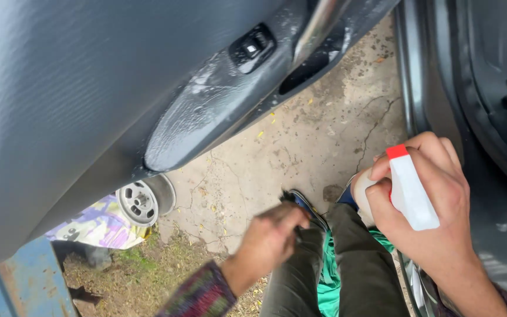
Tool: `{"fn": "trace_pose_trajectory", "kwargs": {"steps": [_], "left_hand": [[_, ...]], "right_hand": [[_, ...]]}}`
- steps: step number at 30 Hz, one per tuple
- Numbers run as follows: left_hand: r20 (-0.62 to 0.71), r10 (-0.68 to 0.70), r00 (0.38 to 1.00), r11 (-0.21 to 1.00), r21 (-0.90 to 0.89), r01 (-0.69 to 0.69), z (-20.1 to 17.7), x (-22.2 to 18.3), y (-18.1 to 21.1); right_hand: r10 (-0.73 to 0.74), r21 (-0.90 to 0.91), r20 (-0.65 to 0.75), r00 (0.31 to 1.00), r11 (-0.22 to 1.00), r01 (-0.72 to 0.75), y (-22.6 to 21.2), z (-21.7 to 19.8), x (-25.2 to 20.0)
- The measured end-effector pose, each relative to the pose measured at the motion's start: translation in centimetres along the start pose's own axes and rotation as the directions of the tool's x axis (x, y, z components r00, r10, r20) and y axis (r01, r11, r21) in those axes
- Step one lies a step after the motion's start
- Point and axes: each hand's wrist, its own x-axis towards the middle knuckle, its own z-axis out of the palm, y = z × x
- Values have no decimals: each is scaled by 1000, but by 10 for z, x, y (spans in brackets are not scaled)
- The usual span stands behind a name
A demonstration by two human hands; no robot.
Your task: Cleaning a car door panel with a spray bottle and a detailing brush.
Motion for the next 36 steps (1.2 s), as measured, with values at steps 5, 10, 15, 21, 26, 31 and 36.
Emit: {"fn": "trace_pose_trajectory", "kwargs": {"steps": [5,10,15,21,26,31,36], "left_hand": [[-42,-173,984,900,-413,140,96,-80,36],[-163,-41,986,970,-242,0,85,-172,63],[-231,-565,792,669,-691,275,2,-257,69],[-446,-430,785,900,-272,339,-46,-277,139],[-511,-476,715,864,-422,274,-1,-229,196],[-574,-575,582,751,-653,98,29,-180,246],[-771,-507,385,809,-580,-95,57,-158,268]], "right_hand": [[72,34,107,992,997,-76,-26,18,12],[37,96,72,997,994,-44,-61,31,23],[55,254,-137,989,967,-18,-30,74,22],[13,271,-246,969,961,56,-12,91,50],[-220,175,-212,952,950,258,-16,76,79],[-321,129,-141,936,932,339,-7,76,100],[-432,139,23,902,895,425,-13,87,91]]}}
